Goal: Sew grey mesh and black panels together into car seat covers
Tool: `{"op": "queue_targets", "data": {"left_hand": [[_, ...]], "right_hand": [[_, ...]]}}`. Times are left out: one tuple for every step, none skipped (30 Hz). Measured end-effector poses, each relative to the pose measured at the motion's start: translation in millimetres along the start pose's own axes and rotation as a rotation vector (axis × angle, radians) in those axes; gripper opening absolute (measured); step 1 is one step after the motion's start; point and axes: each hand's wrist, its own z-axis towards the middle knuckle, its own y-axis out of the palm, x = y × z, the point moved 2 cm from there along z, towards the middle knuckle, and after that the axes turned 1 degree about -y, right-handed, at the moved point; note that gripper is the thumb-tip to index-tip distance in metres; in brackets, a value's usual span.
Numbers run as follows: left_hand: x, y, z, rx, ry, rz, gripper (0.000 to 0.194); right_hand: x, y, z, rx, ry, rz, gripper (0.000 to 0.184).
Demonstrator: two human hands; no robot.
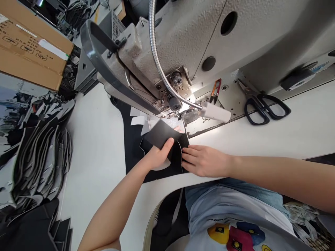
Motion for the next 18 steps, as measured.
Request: {"op": "queue_targets", "data": {"left_hand": [[-2, -0.4, -4, 0.061, -0.058, -0.092, 0.056], [-3, -0.9, -7, 0.115, -0.111, -0.156, 0.059], [-3, -1.3, -10, 0.154, -0.150, -0.192, 0.061], [-3, -1.8, -12, 0.187, -0.176, -0.212, 0.063], [-2, -2.2, -14, 0.211, -0.189, -0.220, 0.064], [0, -2.5, -14, 0.225, -0.193, -0.219, 0.064], [1, -2.7, -14, 0.233, -0.191, -0.212, 0.064], [2, -2.8, -14, 0.240, -0.189, -0.203, 0.064], [4, -2.8, -13, 0.252, -0.186, -0.197, 0.063], [6, -2.8, -12, 0.266, -0.184, -0.194, 0.062], [8, -2.5, -11, 0.277, -0.180, -0.193, 0.061], [10, -1.9, -10, 0.280, -0.170, -0.192, 0.059], [13, -1.0, -9, 0.272, -0.156, -0.186, 0.058], [16, 0.4, -8, 0.251, -0.142, -0.173, 0.056], [18, 2.2, -9, 0.220, -0.130, -0.155, 0.054], [19, 4.3, -9, 0.186, -0.122, -0.132, 0.052], [18, 6.5, -10, 0.158, -0.112, -0.111, 0.052], [15, 8.8, -12, 0.153, -0.103, -0.096, 0.052]], "right_hand": [[-3, -1, 0, -0.023, -0.046, 0.049, 0.023], [-4, -3, 1, -0.044, -0.091, 0.131, 0.022], [-4, -4, 2, -0.068, -0.126, 0.237, 0.022], [-3, -6, 3, -0.086, -0.133, 0.347, 0.023], [0, -7, 5, -0.092, -0.101, 0.435, 0.024], [3, -8, 6, -0.083, -0.030, 0.482, 0.026], [7, -8, 7, -0.068, 0.060, 0.482, 0.029], [9, -8, 8, -0.054, 0.132, 0.437, 0.030], [8, -6, 9, -0.054, 0.164, 0.355, 0.031], [5, -3, 11, -0.070, 0.154, 0.257, 0.033], [0, 2, 13, -0.099, 0.122, 0.164, 0.038], [-6, 7, 16, -0.136, 0.084, 0.092, 0.046], [-12, 13, 19, -0.167, 0.045, 0.053, 0.054], [-19, 19, 22, -0.190, 0.002, 0.048, 0.059], [-24, 23, 26, -0.200, -0.043, 0.070, 0.059], [-29, 26, 28, -0.196, -0.099, 0.101, 0.055], [-31, 27, 30, -0.183, -0.158, 0.126, 0.048], [-31, 25, 30, -0.164, -0.214, 0.135, 0.040]]}}
